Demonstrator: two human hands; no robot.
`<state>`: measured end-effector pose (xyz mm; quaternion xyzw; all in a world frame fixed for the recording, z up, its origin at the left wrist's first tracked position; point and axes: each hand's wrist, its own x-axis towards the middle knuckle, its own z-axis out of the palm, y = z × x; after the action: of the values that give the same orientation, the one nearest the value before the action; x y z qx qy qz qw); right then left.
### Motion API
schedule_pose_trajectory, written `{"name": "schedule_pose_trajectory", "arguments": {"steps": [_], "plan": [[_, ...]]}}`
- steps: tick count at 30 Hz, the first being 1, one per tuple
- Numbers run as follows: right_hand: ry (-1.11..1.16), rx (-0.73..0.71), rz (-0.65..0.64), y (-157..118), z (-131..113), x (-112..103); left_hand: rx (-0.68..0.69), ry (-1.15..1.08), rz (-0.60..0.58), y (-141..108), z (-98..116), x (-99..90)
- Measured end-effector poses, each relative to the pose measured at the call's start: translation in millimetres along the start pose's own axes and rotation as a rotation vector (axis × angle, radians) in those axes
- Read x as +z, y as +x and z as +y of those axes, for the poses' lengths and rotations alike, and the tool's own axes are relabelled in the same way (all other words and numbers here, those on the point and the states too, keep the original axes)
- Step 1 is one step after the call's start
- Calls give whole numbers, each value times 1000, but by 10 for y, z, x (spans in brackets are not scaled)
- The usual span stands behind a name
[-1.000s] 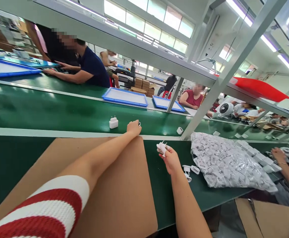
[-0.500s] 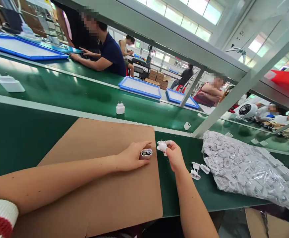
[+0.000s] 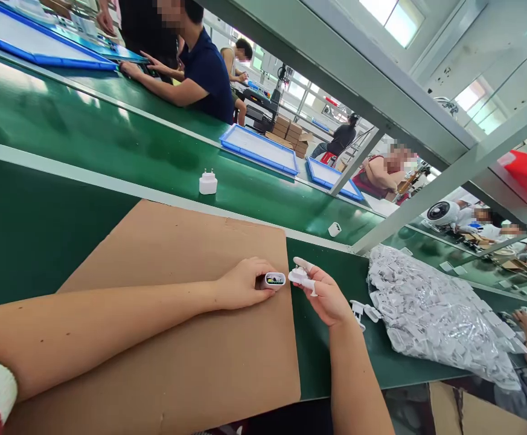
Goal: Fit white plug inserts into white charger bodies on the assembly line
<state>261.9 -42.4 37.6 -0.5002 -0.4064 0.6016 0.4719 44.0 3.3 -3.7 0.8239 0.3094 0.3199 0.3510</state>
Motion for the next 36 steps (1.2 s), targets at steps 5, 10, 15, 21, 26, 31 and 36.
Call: {"name": "schedule_pose_trajectory", "arguments": {"steps": [5,10,15,21,26,31,36], "plan": [[-314,-85,109,45,73,13,7,-15,-2,-1,-15,5],[-533,-218,305,64,123,13,0,-24,-8,-5,-4,-4],[-314,-216,319,51,113,17,-7,-2,-18,2,7,-5],[-59,-99,191,7,15,61,-6,15,-16,10,30,-11],[-7,-78,106,-8,15,70,-9,-9,-14,7,6,-4],[-271,-136,230,13,114,133,4,-4,-12,9,-21,10],[-574,-412,291,-12,124,274,5,2,11,11,-13,8]]}}
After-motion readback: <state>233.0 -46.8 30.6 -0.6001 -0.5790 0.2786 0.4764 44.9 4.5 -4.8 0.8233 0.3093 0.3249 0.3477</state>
